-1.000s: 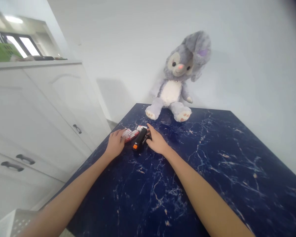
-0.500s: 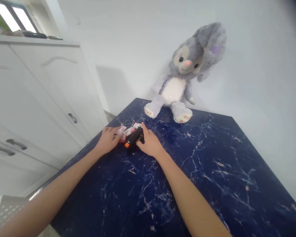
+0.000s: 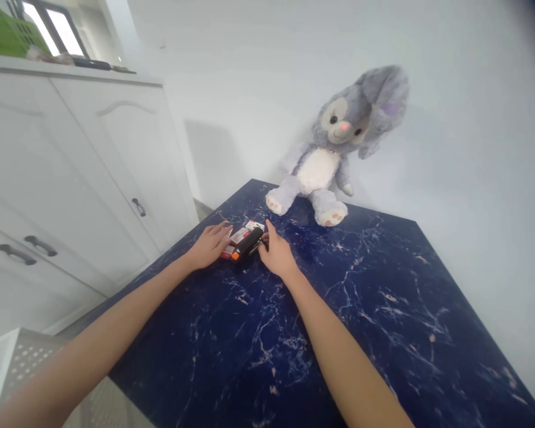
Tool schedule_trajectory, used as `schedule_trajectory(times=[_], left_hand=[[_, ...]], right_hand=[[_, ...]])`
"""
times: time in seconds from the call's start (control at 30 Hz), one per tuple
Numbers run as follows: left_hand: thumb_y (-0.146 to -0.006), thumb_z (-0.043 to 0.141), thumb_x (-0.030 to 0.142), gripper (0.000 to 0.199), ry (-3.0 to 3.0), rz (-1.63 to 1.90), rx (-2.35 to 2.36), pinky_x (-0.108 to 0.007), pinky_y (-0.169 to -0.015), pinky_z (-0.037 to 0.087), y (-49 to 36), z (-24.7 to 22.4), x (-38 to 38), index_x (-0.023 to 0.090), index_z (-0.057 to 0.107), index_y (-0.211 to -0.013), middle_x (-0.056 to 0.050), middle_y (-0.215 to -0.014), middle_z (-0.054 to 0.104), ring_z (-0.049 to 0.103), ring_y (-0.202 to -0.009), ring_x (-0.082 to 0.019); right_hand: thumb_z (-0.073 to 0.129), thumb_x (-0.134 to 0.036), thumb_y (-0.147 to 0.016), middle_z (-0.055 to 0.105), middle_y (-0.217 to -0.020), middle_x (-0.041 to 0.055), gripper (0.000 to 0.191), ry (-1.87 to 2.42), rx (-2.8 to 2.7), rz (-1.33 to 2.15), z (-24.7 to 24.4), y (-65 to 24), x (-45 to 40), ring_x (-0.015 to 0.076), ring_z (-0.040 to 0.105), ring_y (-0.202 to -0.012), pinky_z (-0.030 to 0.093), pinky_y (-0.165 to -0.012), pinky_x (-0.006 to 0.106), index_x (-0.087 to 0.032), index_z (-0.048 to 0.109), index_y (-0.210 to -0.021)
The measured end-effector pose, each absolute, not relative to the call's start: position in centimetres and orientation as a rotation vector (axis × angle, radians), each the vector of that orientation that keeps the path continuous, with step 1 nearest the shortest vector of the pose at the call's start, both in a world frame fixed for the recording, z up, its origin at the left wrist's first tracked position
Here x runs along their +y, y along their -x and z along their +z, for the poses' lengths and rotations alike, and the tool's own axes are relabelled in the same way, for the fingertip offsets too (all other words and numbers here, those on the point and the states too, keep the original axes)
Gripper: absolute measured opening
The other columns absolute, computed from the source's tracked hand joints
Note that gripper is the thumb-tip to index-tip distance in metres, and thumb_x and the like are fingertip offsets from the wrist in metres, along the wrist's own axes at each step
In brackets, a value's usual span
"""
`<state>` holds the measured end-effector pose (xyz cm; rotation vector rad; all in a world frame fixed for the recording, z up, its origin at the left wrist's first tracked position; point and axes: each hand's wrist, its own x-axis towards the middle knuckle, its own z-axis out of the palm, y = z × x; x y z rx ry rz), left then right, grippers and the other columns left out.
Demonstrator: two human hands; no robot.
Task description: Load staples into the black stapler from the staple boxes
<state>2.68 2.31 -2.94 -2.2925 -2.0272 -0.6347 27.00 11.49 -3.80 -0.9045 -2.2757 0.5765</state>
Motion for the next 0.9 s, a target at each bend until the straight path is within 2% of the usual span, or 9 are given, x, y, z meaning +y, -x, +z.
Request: schedule_trajectory(times=[0.1, 0.27, 0.4, 0.5, 0.57, 0.63, 0.77, 0.9], left_hand=[[-0.104, 0.026, 0.043, 0.055, 2.317, -0.577, -2.009, -0.049, -0.118, 0.028, -2.9, -3.1, 2.3, 0.016, 0.046, -0.148, -0.013, -0.155, 0.045, 0.034, -0.146, -0.028], [-0.101, 0.037, 0.041, 0.051, 2.332, -0.516, -1.924, -0.055, -0.118, 0.027, -2.9, -3.9, 2.2, 0.018, 0.053, -0.143, -0.013, -0.156, 0.042, 0.033, -0.145, -0.032], [-0.098, 0.038, 0.033, 0.050, 2.476, -0.451, -1.906, -0.056, -0.121, 0.023, -2.7, -2.9, 1.6, 0.019, 0.053, -0.143, -0.012, -0.160, 0.036, 0.026, -0.149, -0.033], [-0.094, 0.049, 0.043, 0.056, 2.602, -0.353, -1.891, -0.056, -0.121, 0.022, -2.2, -1.9, 0.9, 0.024, 0.049, -0.146, -0.010, -0.162, 0.031, 0.020, -0.152, -0.036], [-0.086, 0.060, 0.052, 0.069, 2.590, -0.352, -1.901, -0.055, -0.120, 0.026, -1.9, -1.4, 0.7, 0.025, 0.046, -0.148, -0.010, -0.161, 0.035, 0.024, -0.150, -0.037], [-0.083, 0.064, 0.052, 0.074, 2.520, -0.411, -1.929, -0.052, -0.118, 0.031, -1.5, -1.1, 0.6, 0.023, 0.045, -0.149, -0.011, -0.156, 0.043, 0.034, -0.145, -0.036], [-0.087, 0.056, 0.037, 0.059, 2.430, -0.513, -1.938, -0.046, -0.116, 0.036, -0.8, -0.9, 0.8, 0.019, 0.052, -0.143, -0.011, -0.144, 0.055, 0.050, -0.133, -0.030], [-0.092, 0.051, 0.047, 0.053, 2.247, -0.496, -2.003, -0.050, -0.110, 0.039, -0.9, -1.5, 0.9, 0.021, 0.056, -0.138, -0.012, -0.141, 0.056, 0.052, -0.127, -0.032]], right_hand=[[0.051, -0.021, -0.089, 0.068, -0.121, 0.0110, 0.071, 0.949, -2.242, 0.621, -3.7, -27.1, 11.4, 0.0267, 0.065, -0.109, 0.049, -0.101, 0.043, -0.016, 0.026, -0.155], [0.059, -0.020, -0.083, 0.064, -0.133, 0.0116, 0.077, 0.903, -2.301, 0.786, -3.5, -27.2, 11.3, 0.0272, 0.060, -0.122, 0.046, -0.107, 0.043, -0.016, 0.029, -0.154], [0.058, -0.016, -0.083, 0.068, -0.128, 0.0080, 0.070, 0.911, -2.230, 0.810, -3.5, -27.4, 11.3, 0.0241, 0.064, -0.117, 0.047, -0.106, 0.041, -0.019, 0.036, -0.150], [0.056, -0.014, -0.084, 0.072, -0.122, 0.0041, 0.064, 0.911, -2.142, 0.846, -3.9, -27.5, 11.3, 0.0211, 0.068, -0.111, 0.050, -0.103, 0.038, -0.022, 0.040, -0.145], [0.056, -0.014, -0.084, 0.073, -0.119, 0.0025, 0.061, 0.895, -2.132, 0.837, -4.1, -27.4, 11.4, 0.0206, 0.069, -0.109, 0.051, -0.102, 0.037, -0.024, 0.044, -0.142], [0.056, -0.014, -0.084, 0.074, -0.117, 0.0018, 0.058, 0.901, -2.128, 0.810, -4.3, -27.3, 11.5, 0.0204, 0.070, -0.107, 0.052, -0.101, 0.037, -0.025, 0.046, -0.140], [0.056, -0.013, -0.084, 0.074, -0.115, 0.0030, 0.054, 0.929, -2.131, 0.768, -4.5, -27.2, 11.7, 0.0204, 0.071, -0.103, 0.053, -0.099, 0.037, -0.023, 0.049, -0.137], [0.055, -0.012, -0.085, 0.074, -0.114, 0.0035, 0.050, 0.912, -2.165, 0.720, -4.2, -27.1, 11.5, 0.0203, 0.070, -0.107, 0.052, -0.101, 0.036, -0.023, 0.053, -0.134]])
